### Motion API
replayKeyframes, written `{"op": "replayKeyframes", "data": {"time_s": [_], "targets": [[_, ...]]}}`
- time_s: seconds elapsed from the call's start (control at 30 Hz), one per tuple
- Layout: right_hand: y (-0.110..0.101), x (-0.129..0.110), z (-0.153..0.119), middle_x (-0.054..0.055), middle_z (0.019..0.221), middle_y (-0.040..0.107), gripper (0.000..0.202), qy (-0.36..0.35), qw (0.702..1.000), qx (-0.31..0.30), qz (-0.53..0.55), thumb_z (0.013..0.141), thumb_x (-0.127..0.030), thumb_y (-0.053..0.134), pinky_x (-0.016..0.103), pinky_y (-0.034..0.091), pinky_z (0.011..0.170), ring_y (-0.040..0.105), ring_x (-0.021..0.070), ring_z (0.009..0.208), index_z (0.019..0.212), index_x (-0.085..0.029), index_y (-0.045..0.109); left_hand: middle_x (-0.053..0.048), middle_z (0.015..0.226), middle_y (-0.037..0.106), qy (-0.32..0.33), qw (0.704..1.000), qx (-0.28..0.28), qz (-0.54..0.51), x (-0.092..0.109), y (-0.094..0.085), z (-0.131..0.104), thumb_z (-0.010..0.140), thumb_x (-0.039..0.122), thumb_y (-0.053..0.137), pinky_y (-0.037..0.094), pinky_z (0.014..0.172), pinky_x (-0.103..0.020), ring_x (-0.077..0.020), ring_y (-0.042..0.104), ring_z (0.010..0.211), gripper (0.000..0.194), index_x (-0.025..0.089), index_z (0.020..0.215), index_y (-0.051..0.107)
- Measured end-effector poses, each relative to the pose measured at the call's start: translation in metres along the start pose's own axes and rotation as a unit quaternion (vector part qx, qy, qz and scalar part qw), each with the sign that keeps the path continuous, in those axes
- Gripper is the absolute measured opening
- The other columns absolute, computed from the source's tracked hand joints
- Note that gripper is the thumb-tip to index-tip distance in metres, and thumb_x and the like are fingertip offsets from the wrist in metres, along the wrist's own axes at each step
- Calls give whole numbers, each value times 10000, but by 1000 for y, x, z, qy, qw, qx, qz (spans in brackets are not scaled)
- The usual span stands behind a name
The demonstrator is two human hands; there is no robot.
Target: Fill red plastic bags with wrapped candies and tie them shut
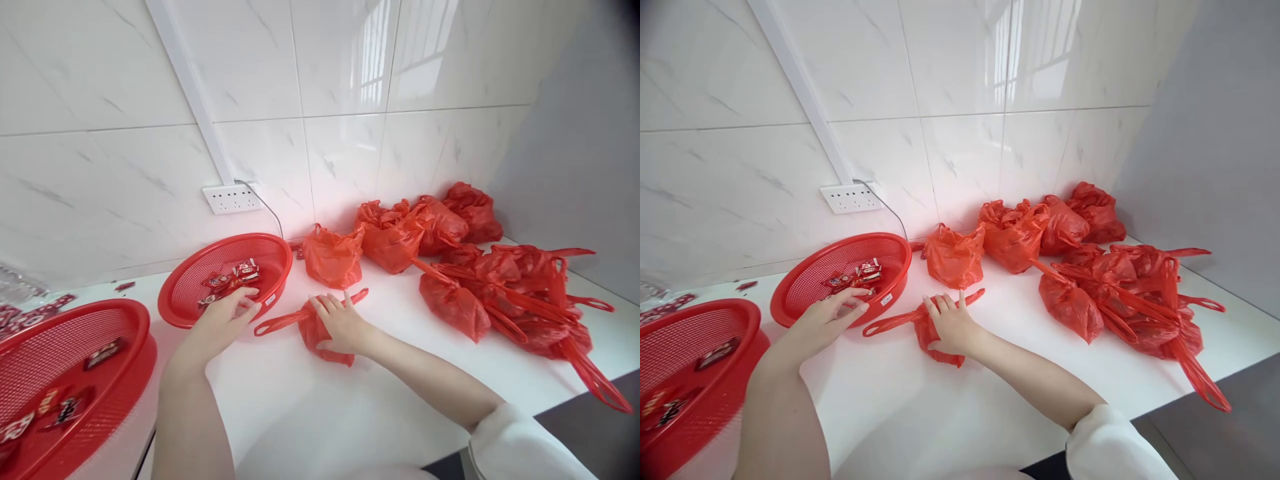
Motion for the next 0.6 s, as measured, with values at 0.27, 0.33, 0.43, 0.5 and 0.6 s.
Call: {"op": "replayKeyframes", "data": {"time_s": [0.27,0.33,0.43,0.5,0.6], "targets": [[-55,95,-66,34,1058,710,461,187,973,111,81,750,-77,456,296,478,805,658,207,924,1141,-248,630,-56,1117,691,10,999,-13,28,-6,4,7,829,588,468,542,832,-366,-279,645,1039,499,292,1209,598],[-98,139,-99,77,1104,696,465,294,924,245,30,749,-87,455,324,461,860,639,227,985,1165,-208,624,-56,1087,698,11,1000,-20,20,-2,4,6,827,605,469,547,820,-370,-279,655,1008,503,293,1199,603],[-158,208,-153,168,1147,659,452,404,808,421,-85,789,-136,461,378,432,888,589,262,1062,1217,-144,606,-59,1032,711,5,999,-28,13,6,4,5,824,615,472,551,811,-380,-283,667,968,497,294,1176,615],[-186,252,-190,223,1116,646,453,486,712,486,-143,771,-122,497,407,419,837,583,278,1042,1207,-110,620,-53,1025,715,2,999,-32,17,9,5,3,826,613,470,548,823,-387,-285,667,972,487,304,1173,616],[-202,314,-243,301,1180,593,545,632,592,476,-153,705,-65,577,459,391,749,595,310,1036,1248,-89,609,-50,1078,707,14,999,-32,20,9,4,1,829,599,473,544,837,-383,-290,653,1025,481,310,1185,616]]}}
Point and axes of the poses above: each hand's wrist, its own z-axis towards the middle knuckle, its own y-axis out of the palm, x = y × z, the point moved 1 cm from there along z, towards the middle knuckle
